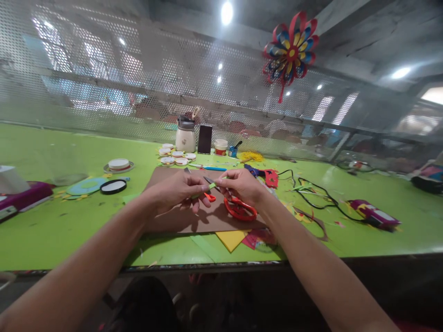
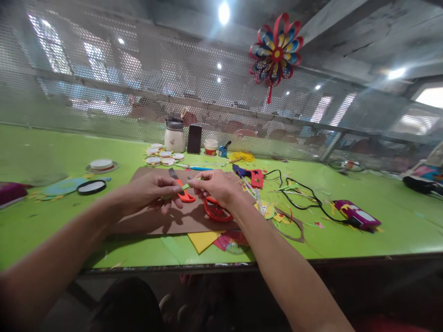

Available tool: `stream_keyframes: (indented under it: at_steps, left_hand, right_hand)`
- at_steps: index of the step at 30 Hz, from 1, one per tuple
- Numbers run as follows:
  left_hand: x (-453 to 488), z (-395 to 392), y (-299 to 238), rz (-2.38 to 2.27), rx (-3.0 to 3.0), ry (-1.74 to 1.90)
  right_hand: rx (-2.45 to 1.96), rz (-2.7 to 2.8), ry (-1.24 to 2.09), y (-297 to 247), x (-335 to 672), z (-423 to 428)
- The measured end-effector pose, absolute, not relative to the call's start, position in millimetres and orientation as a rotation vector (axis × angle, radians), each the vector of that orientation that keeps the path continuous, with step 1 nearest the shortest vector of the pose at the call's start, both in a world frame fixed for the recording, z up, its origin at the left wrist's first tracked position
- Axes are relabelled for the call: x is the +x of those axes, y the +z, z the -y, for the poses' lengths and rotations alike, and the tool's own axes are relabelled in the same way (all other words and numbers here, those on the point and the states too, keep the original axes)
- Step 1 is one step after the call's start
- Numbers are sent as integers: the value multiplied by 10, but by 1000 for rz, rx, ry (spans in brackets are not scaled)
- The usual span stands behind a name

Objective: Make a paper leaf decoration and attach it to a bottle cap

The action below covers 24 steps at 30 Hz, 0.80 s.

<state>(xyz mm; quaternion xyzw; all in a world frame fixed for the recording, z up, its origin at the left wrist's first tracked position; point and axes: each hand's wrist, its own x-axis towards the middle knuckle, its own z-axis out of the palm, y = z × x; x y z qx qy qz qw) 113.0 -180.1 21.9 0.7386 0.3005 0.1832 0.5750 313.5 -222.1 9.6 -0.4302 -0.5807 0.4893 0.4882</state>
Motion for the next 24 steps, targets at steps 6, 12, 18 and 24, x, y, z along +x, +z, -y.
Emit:
stream_keyframes:
  at_steps: [6,12,18,24]
  left_hand:
    - [1117,1806,247,-712,1710,398]
    - [1120,1809,259,-735,1673,390]
    - [1095,1798,260,-702,1668,406]
    - [1083,1796,279,-753,1717,413]
  right_hand:
    - [-1018,1422,1194,89,3180,2200]
    - [-1010,1417,1198,87,3186,2195]
    - [-1015,1408,1195,144,3202,2222]
    - [-1025,1413,1192,167,3205,2229]
